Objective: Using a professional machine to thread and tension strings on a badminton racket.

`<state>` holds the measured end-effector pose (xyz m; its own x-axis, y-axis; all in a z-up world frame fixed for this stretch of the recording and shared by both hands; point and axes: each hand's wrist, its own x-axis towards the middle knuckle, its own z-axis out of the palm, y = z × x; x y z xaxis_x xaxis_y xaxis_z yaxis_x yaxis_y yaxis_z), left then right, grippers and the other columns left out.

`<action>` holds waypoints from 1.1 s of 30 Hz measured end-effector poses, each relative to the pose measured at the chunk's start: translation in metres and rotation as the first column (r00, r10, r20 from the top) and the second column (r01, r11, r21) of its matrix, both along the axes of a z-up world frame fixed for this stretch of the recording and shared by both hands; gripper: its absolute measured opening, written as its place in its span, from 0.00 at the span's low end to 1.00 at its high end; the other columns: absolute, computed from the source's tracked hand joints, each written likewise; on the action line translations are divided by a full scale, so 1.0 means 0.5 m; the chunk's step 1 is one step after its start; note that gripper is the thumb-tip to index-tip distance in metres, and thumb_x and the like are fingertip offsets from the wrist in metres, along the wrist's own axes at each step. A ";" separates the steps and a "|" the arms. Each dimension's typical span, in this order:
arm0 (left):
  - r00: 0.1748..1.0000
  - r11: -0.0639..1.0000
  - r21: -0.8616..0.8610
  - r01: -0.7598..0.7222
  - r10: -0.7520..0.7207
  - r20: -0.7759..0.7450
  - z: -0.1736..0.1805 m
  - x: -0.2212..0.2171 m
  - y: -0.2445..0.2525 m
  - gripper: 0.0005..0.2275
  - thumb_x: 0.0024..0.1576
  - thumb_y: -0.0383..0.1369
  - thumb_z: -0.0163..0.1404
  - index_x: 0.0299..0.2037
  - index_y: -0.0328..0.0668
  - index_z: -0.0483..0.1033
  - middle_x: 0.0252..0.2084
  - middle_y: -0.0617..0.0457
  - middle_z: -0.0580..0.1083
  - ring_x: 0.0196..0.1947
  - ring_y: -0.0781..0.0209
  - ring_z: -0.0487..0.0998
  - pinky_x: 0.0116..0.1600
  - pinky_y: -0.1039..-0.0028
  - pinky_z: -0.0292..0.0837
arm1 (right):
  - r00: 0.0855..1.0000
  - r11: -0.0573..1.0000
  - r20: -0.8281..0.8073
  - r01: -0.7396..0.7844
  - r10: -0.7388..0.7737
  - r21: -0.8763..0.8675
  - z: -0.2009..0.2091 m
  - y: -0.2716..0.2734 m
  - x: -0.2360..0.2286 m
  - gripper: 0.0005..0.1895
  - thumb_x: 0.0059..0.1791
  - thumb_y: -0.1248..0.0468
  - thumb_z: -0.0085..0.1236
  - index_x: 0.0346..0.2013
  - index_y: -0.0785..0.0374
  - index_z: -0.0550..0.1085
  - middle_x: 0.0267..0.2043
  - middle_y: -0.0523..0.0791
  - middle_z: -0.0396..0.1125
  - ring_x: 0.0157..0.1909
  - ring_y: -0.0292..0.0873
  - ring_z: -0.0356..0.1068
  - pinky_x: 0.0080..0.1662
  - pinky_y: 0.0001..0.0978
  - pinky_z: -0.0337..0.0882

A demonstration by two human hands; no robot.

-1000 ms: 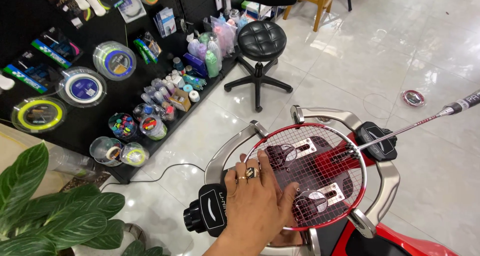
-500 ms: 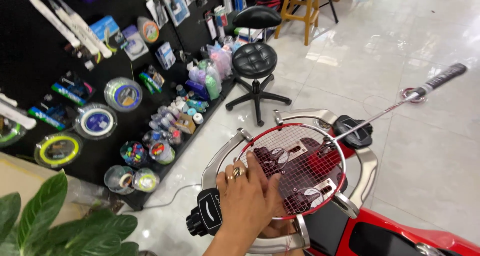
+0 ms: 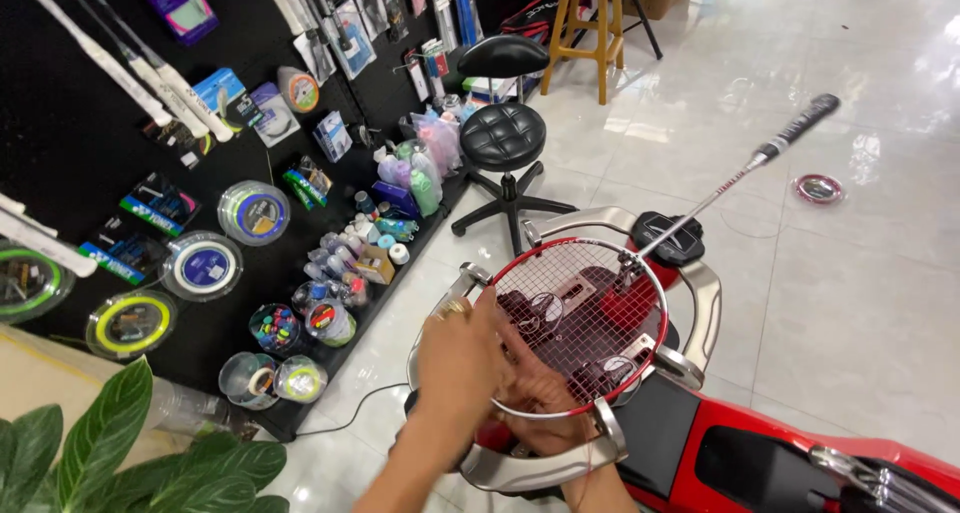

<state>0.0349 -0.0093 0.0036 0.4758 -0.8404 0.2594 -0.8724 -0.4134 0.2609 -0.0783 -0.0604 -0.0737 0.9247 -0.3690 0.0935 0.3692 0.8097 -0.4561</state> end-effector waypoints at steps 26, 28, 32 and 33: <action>0.406 0.964 -0.166 0.208 -0.240 -0.882 0.000 0.195 0.010 0.05 0.62 0.22 0.42 0.44 0.36 0.70 0.32 0.44 0.79 0.32 0.52 0.79 0.40 0.68 0.78 | -0.328 0.033 -0.108 0.225 -0.938 -0.974 0.083 0.140 -0.178 0.13 0.57 0.72 0.48 0.55 0.70 0.73 0.51 0.52 0.74 0.53 0.43 0.75 0.58 0.36 0.73; 0.361 0.955 -0.227 0.189 -0.283 -0.889 -0.009 0.195 0.015 0.03 0.64 0.24 0.42 0.44 0.38 0.68 0.31 0.51 0.78 0.30 0.60 0.78 0.40 0.71 0.78 | 0.048 0.081 -0.079 0.046 -0.996 -0.996 0.174 0.104 -0.052 0.14 0.49 0.72 0.56 0.50 0.66 0.76 0.48 0.47 0.72 0.48 0.40 0.74 0.49 0.33 0.73; 0.413 0.866 -0.431 0.255 -0.500 -0.761 -0.021 0.188 0.025 0.11 0.56 0.18 0.41 0.47 0.37 0.68 0.33 0.48 0.78 0.31 0.53 0.80 0.39 0.66 0.78 | 0.140 0.194 -0.227 -0.216 -0.964 -0.957 0.258 0.053 0.095 0.14 0.48 0.68 0.62 0.49 0.59 0.78 0.38 0.43 0.72 0.35 0.40 0.72 0.35 0.32 0.70; 0.501 0.854 -0.437 0.283 -0.520 -0.692 -0.018 0.185 0.026 0.08 0.58 0.20 0.44 0.47 0.37 0.69 0.35 0.44 0.78 0.34 0.46 0.80 0.37 0.62 0.75 | 0.213 0.145 -0.198 -0.239 -0.957 -0.960 0.252 0.045 0.103 0.12 0.48 0.69 0.61 0.47 0.61 0.77 0.39 0.44 0.71 0.38 0.41 0.72 0.39 0.31 0.71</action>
<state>0.1274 0.0035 -0.0054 0.2126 -0.9591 0.1871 -0.3410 0.1067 0.9340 -0.0268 -0.0380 0.0523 0.3736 -0.9149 0.1529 -0.5468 -0.3504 -0.7604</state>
